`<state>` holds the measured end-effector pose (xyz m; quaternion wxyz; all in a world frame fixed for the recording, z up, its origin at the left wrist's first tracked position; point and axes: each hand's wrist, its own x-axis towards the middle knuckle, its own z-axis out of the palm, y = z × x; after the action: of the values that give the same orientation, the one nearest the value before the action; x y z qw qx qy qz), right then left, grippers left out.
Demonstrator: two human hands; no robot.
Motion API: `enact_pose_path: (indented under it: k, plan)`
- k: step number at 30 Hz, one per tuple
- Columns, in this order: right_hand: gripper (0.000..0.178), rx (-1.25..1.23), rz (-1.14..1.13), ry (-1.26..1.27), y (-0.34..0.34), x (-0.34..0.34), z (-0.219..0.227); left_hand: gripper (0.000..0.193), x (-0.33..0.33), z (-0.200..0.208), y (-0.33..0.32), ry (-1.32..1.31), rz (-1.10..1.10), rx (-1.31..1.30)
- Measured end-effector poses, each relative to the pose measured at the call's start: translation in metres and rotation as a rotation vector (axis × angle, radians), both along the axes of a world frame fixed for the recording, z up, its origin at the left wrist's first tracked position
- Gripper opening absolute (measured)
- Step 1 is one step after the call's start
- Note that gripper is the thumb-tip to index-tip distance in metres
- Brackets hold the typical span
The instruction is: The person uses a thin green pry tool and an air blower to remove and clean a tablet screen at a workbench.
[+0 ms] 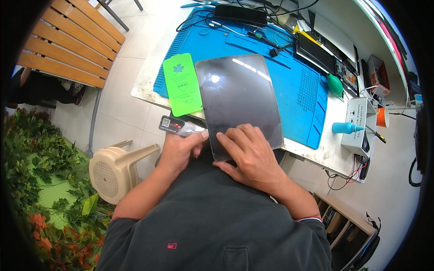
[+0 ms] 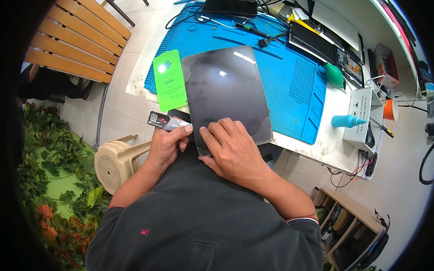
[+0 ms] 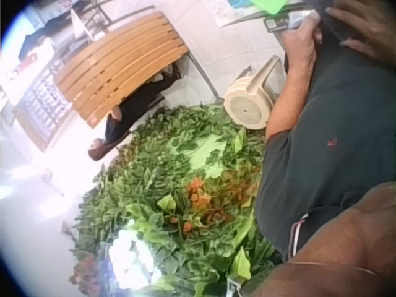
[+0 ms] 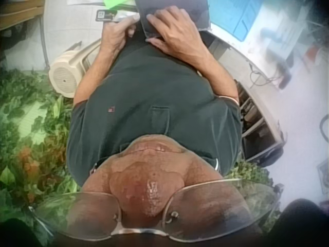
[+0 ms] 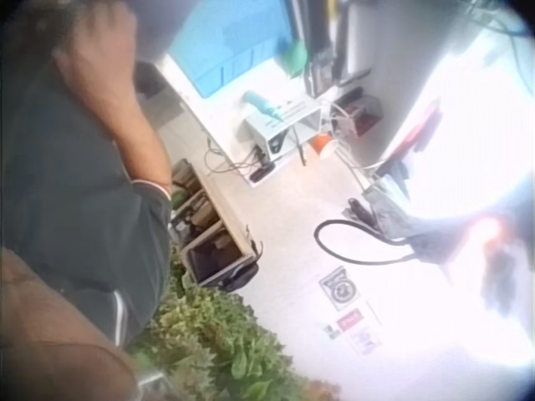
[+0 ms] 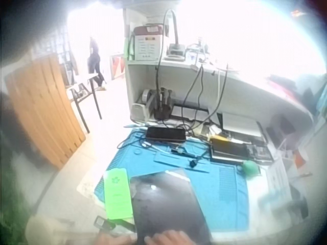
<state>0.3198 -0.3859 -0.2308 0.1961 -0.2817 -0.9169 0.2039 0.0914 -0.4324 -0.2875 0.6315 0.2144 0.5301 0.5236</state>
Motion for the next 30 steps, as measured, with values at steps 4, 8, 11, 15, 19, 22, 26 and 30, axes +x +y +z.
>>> enact_pose_path:
  k: [4, 8, 11, 15, 19, 22, 26, 30]
  plan:
    - [0.072, 0.000, -0.003, 0.003, -0.0005, 0.0001, -0.0009, 0.015, 0.0005, 0.0016, 0.0003, -0.014, 0.003, 0.004]
    - [0.072, 0.001, -0.008, 0.013, -0.0009, 0.0000, -0.0015, 0.016, -0.0016, -0.0037, -0.0023, -0.009, -0.027, -0.006]
    - [0.071, -0.006, -0.013, 0.017, -0.0014, 0.0001, -0.0018, 0.016, -0.0034, -0.0047, -0.0028, -0.012, -0.054, -0.011]
    - [0.070, -0.019, -0.016, 0.024, -0.0013, 0.0002, -0.0020, 0.016, -0.0036, -0.0039, -0.0034, -0.017, -0.067, -0.023]
    - [0.069, -0.021, -0.021, 0.033, -0.0020, 0.0003, -0.0029, 0.017, -0.0052, -0.0055, -0.0052, -0.017, -0.094, -0.044]
    - [0.069, -0.026, -0.023, 0.033, -0.0019, 0.0000, -0.0024, 0.017, -0.0045, -0.0038, -0.0054, -0.030, -0.097, -0.042]
    - [0.069, -0.025, -0.025, 0.040, -0.0028, 0.0005, -0.0030, 0.017, -0.0047, -0.0033, -0.0062, -0.027, -0.111, -0.049]
    - [0.069, -0.023, -0.029, 0.048, -0.0034, 0.0008, -0.0045, 0.016, -0.0054, -0.0029, -0.0074, -0.022, -0.138, -0.053]
